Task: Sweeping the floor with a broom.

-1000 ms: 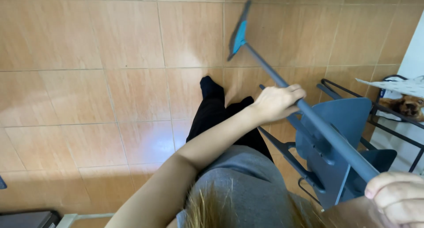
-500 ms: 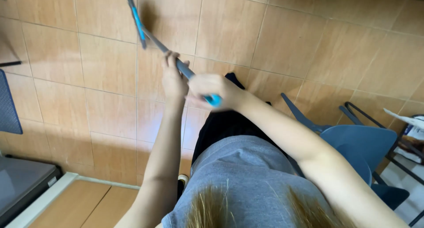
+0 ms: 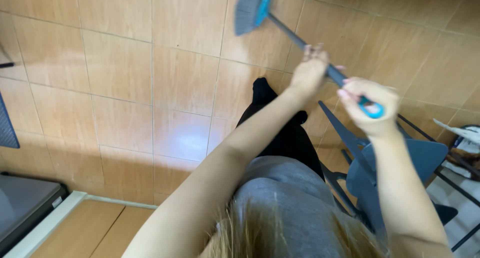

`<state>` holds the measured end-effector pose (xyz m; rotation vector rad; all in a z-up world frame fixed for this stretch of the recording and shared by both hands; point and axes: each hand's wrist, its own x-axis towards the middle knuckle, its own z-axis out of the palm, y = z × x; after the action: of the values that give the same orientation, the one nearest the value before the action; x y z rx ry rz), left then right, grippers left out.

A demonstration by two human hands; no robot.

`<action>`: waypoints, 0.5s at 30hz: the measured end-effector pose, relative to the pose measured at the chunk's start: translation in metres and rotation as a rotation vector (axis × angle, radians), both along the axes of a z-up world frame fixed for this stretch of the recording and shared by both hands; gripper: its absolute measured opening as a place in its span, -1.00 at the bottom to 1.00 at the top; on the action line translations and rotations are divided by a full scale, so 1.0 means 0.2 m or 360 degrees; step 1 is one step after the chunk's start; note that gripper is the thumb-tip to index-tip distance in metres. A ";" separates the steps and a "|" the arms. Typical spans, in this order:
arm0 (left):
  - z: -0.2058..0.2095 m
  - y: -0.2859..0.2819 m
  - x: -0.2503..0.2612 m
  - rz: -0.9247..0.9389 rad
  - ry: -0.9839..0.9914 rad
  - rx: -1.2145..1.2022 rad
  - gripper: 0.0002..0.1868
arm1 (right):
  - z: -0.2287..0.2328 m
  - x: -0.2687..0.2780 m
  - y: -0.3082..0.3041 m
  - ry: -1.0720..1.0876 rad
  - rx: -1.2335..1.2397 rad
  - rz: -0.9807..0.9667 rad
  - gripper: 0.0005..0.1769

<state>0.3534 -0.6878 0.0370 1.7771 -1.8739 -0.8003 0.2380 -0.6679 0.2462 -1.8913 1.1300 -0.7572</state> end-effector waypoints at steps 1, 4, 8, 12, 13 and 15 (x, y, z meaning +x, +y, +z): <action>0.06 -0.03 -0.08 -0.0018 0.0007 -0.0002 -0.32 | 0.04 -0.05 0.00 0.0007 -0.0002 -0.0018 -0.81; 0.19 -0.10 -0.31 -0.0247 0.0239 0.0083 -0.38 | 0.19 -0.16 0.03 0.0034 0.0075 -0.0177 -0.62; 0.38 -0.14 -0.40 -0.0545 0.0407 -0.0053 -0.53 | 0.32 -0.20 0.07 -0.0022 -0.0026 -0.0346 -0.61; 0.78 -0.11 -0.29 -0.0900 0.0339 -0.0510 -0.56 | 0.38 -0.42 0.25 -0.0737 -0.0174 -0.0345 -0.63; 0.87 -0.06 -0.22 -0.0939 0.0352 -0.0504 -0.56 | 0.49 -0.40 0.23 -0.0729 -0.0180 -0.0385 -0.63; 1.04 -0.01 -0.07 -0.0987 0.0454 -0.0700 -0.54 | 0.69 -0.34 0.14 -0.0935 -0.0277 0.0294 -0.59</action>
<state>0.3402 -0.6905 0.2444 0.7765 -2.2004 -0.7155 0.1707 -0.6406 0.3846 -1.7080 0.5292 -1.2296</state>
